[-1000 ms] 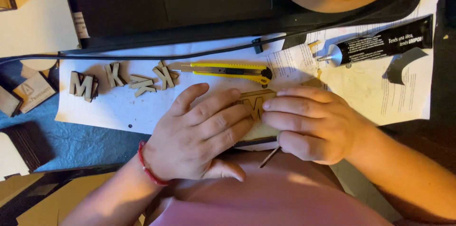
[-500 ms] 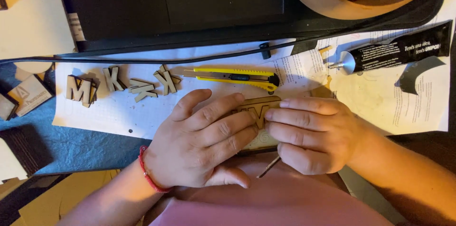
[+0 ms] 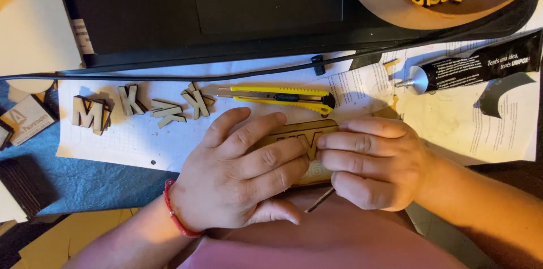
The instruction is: Applying adhesive to small wooden letters and numbers and mounting them onto a wooden plaque.
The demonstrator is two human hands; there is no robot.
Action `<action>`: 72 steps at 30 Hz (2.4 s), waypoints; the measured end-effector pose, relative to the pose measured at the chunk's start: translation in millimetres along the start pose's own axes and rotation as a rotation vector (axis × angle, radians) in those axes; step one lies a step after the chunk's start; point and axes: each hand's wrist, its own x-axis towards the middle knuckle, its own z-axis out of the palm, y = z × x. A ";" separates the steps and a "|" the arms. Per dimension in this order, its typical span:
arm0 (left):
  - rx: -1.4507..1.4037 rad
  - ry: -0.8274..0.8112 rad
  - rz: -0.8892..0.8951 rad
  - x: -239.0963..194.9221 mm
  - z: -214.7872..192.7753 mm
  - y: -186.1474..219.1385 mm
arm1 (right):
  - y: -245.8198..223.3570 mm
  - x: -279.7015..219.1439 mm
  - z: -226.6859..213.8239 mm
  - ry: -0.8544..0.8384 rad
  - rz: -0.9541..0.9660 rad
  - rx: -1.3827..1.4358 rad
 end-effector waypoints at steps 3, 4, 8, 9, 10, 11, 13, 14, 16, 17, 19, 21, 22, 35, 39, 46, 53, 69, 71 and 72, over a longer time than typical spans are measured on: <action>-0.012 -0.008 -0.012 0.3 0.1 -0.2 | 3.3 3.7 -0.4 0.027 -0.030 0.011; -0.013 -0.008 -0.014 -0.3 0.1 -0.3 | 2.7 3.8 -1.0 0.027 -0.030 0.013; -0.021 -0.036 -0.021 -1.9 1.1 -0.9 | 1.9 3.1 -1.5 -0.009 0.002 0.019; -0.022 -0.040 -0.019 -1.8 1.1 -1.2 | 2.1 2.9 -1.5 -0.009 -0.002 0.010; -0.023 -0.041 -0.018 -1.2 0.9 -1.0 | 1.9 3.4 -1.0 -0.009 -0.001 0.011; -0.024 -0.028 -0.021 -0.5 0.8 -1.0 | 2.1 4.0 -0.5 0.010 0.002 0.009; -0.026 -0.017 -0.025 -0.3 1.0 -1.3 | 2.1 4.4 -0.4 0.029 0.007 0.008; -0.020 -0.023 -0.025 -0.7 1.3 -1.4 | 1.9 4.0 -0.9 0.017 0.013 0.013; -0.015 -0.030 -0.024 -0.8 1.5 -1.6 | 1.8 2.7 -1.1 0.006 0.021 0.018; -0.019 -0.026 -0.024 -0.6 1.5 -1.7 | 1.8 1.8 -1.0 0.000 0.016 0.013; -0.024 -0.022 -0.025 -0.6 1.6 -2.1 | 1.8 1.3 -1.1 -0.006 0.012 0.008; -0.024 -0.024 -0.020 -1.2 2.1 -2.6 | 1.7 2.0 -1.3 -0.008 0.012 0.004; -0.024 -0.024 -0.020 -1.3 2.4 -2.6 | 1.9 1.8 -1.1 -0.008 0.012 0.005; -0.082 0.255 0.088 -20.4 -5.6 -6.5 | -4.2 -10.1 -14.1 0.018 -0.049 -0.032; -0.039 0.288 0.078 -14.3 -5.0 -6.4 | -2.6 -2.9 -13.4 0.017 -0.069 -0.010; -0.014 0.103 0.035 -9.1 -6.5 -6.4 | 1.8 1.6 -8.0 -0.045 -0.092 0.020; 0.001 0.014 0.020 -6.1 -1.3 -6.6 | 2.5 2.5 -4.5 -0.030 -0.025 0.123; 0.008 -0.036 -0.010 -11.8 1.4 -7.7 | 4.5 2.0 -5.7 -0.030 -0.032 0.147; -0.020 -0.012 -0.014 -9.7 0.8 -8.7 | 4.6 2.1 -5.6 -0.036 -0.039 0.139; -0.048 0.011 -0.017 -8.9 0.4 -9.0 | 4.5 2.2 -5.5 -0.041 -0.045 0.131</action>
